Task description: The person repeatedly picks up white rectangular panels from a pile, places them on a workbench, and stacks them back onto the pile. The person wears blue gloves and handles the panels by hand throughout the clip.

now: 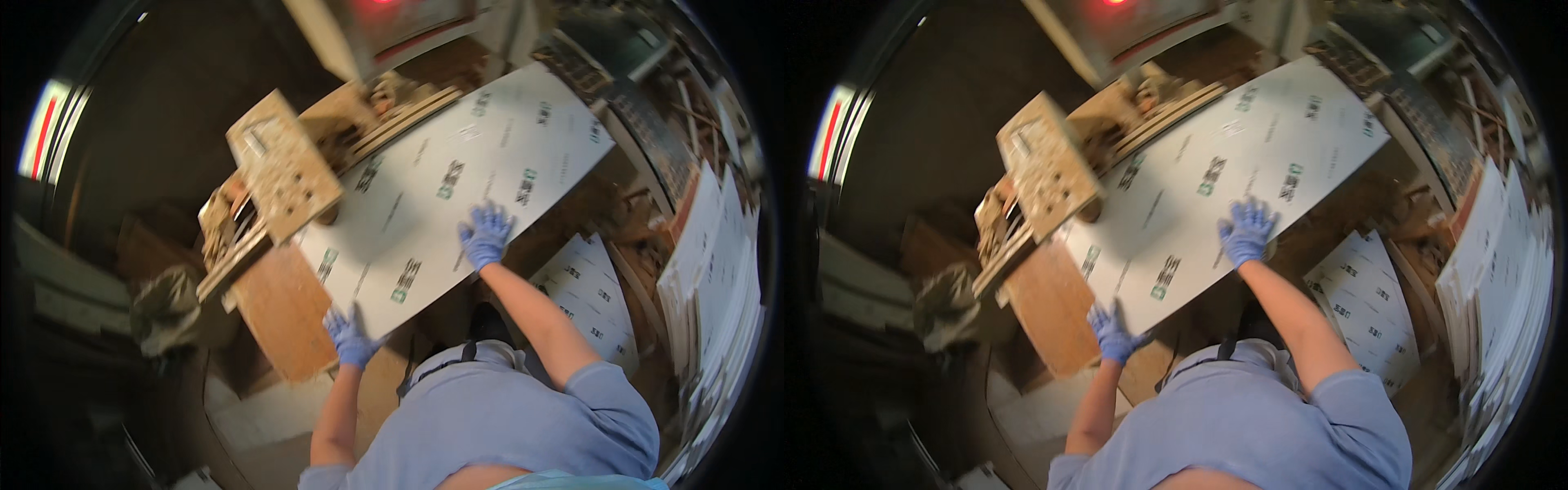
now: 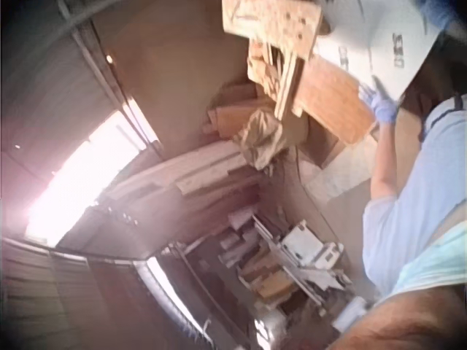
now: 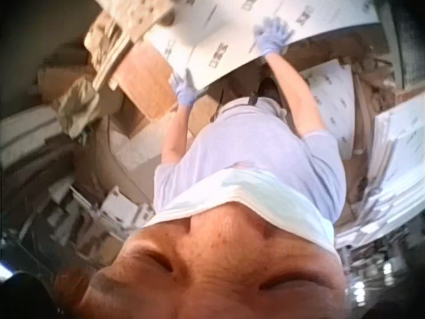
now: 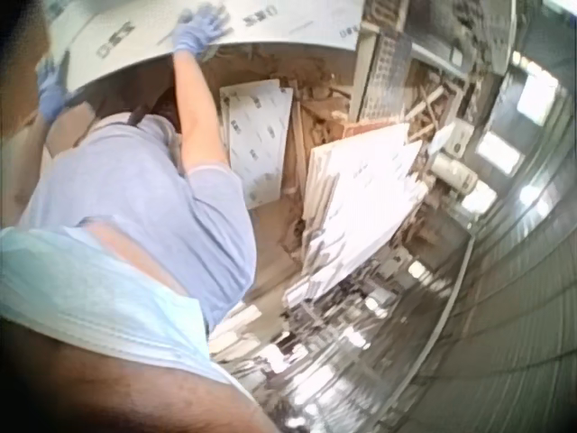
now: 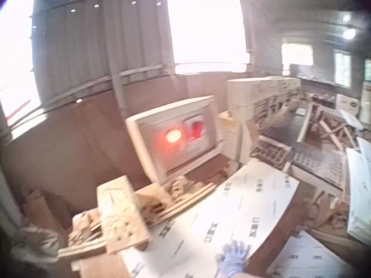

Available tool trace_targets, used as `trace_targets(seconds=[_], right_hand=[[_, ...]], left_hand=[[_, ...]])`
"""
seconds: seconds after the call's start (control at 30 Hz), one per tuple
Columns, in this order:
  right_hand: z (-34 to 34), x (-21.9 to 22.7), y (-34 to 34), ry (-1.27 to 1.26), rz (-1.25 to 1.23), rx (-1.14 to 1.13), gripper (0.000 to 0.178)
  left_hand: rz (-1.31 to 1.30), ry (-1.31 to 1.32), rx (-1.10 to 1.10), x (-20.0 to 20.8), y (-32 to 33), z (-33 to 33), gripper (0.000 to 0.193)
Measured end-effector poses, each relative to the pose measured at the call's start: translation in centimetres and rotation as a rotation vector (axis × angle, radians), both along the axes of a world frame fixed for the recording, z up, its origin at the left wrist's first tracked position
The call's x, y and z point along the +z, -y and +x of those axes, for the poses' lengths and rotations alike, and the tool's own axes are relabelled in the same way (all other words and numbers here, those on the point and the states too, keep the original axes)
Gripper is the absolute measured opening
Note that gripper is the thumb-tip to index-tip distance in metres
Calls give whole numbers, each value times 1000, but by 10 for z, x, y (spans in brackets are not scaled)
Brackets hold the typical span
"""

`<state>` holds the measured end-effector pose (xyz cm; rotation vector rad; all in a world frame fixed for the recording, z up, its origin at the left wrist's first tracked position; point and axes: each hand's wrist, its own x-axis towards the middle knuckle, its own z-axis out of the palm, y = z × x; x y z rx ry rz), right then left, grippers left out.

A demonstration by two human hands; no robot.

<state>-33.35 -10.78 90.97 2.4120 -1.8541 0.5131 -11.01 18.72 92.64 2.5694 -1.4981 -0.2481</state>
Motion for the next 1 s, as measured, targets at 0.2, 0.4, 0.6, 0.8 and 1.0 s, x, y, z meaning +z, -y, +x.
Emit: trace_targets(seconds=[0.2, 0.4, 0.6, 0.8, 1.0], right_hand=[[1, 6, -1, -38, 10, -50, 53], [6, 7, -3, -46, 22, -54, 54], [-1, 4, -1, 102, 59, 25, 49], [-51, -16, 35, 209, -25, -69, 54], [-122, -5, 101, 872, 197, -587, 78]], left_hand=[[-27, 24, -3, -1, 1, 1, 120], [-36, 6, 5, 2, -6, 2, 118], [-50, -41, 32, 6, -9, 4, 117], [-97, -58, 39, 7, -11, 3, 116], [-78, -55, 48, 9, -10, 2, 116]])
